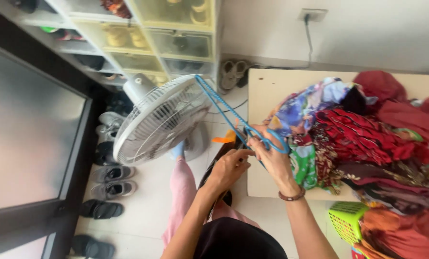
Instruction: Hang clothes on a curved drying rack using hangers.
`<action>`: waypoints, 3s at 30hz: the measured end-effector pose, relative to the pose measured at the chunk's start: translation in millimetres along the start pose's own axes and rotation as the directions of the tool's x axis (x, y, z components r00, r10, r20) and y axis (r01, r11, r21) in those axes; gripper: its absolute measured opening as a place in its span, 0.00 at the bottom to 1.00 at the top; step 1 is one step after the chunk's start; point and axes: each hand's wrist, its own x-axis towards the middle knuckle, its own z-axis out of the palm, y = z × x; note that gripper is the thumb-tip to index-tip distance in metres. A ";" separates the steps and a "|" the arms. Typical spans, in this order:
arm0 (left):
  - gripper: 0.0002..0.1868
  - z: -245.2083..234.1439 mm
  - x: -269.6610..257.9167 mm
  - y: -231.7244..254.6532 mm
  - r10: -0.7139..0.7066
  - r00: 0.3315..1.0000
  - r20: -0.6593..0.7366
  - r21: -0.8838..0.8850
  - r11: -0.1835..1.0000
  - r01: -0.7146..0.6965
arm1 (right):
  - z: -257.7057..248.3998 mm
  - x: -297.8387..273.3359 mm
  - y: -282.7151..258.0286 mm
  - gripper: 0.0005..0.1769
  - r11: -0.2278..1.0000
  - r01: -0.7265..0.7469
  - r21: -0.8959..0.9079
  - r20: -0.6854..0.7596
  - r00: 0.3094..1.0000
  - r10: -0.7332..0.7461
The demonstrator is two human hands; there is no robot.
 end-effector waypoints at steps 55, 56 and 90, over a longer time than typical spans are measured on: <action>0.20 20.8 46.0 34.0 0.003 0.950 0.312 -0.145 0.988 0.045 | -42.3 -52.6 48.3 0.17 0.988 -0.150 0.022 -0.307 0.940 0.150; 0.20 20.6 44.0 35.5 -0.005 0.949 0.314 -0.131 0.990 0.048 | -43.0 -55.4 49.4 0.17 0.989 -0.147 0.025 -0.305 0.941 0.148; 0.20 183.3 -75.5 76.1 0.136 0.873 0.468 -0.219 0.975 -0.035 | -108.7 -286.0 55.1 0.15 0.971 -0.223 0.088 -0.579 0.782 0.232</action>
